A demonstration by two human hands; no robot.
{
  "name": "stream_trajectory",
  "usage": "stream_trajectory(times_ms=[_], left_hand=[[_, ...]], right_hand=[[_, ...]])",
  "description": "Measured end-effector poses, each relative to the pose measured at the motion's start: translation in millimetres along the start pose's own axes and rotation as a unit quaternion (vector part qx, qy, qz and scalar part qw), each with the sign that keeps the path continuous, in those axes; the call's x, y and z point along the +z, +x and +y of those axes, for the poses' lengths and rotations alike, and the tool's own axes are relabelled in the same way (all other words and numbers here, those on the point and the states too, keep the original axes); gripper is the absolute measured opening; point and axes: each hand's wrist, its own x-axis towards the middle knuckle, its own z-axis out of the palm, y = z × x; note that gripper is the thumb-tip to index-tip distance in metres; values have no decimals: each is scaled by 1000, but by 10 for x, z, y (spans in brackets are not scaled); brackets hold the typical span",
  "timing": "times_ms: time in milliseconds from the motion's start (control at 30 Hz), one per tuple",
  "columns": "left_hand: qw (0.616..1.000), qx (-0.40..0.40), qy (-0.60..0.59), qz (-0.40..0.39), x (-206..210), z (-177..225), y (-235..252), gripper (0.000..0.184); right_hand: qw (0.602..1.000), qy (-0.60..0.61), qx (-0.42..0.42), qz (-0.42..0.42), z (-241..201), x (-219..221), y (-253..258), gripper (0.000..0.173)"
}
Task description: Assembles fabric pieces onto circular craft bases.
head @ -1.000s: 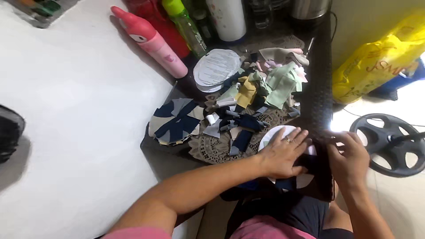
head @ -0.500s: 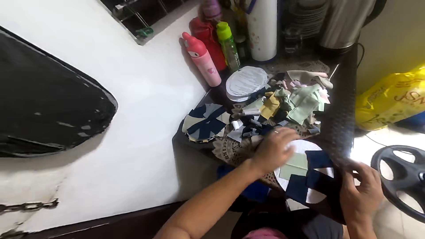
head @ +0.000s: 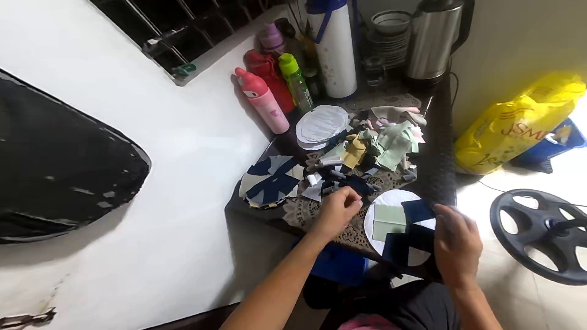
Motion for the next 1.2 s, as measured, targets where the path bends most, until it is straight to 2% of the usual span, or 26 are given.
stream_trajectory(times_ms=[67,100,133,200,267,300,367,433,533,600,700,767,933,1100,1200], left_hand=[[977,-40,-205,-34,0,85,-158,1],[960,-60,-268,-54,10,127,-238,3],[947,-72,-306,-68,34,159,-310,5],[932,-78,-348,-68,126,199,-430,7],[920,-77,-380,-60,224,209,-517,7],[915,-76,-392,-54,273,205,-547,8],[906,-79,-415,-38,363,191,-586,11],[899,-82,-430,-33,432,171,-600,13],[902,-80,-419,-73,472,110,-576,26],[924,-60,-368,-86,498,51,-516,27],[968,-27,-234,-85,531,-17,-358,17],[986,-21,-149,-75,548,5,-231,13],[999,18,18,-44,561,94,99,18],[986,89,141,-19,590,92,340,23],[980,94,172,-11,621,90,439,22]], right_hand=[[991,100,53,-67,-250,-15,-30,29],[972,178,108,-110,-382,-19,-37,33],[932,272,178,-159,-504,-36,-34,37],[813,436,305,-236,-643,-77,-30,44],[717,516,380,-275,-695,-120,-54,44],[689,532,406,-277,-711,-140,-68,39],[662,539,452,-259,-737,-168,-84,25],[664,527,475,-236,-728,-170,-91,15],[706,486,462,-227,-681,-156,-86,12],[766,423,425,-233,-641,-147,-55,7],[860,268,347,-262,-553,-105,55,4],[895,163,300,-288,-500,-63,190,7],[915,24,245,-320,-432,114,561,12],[899,-83,241,-357,-397,272,814,18],[894,-130,219,-370,-359,337,866,20]])
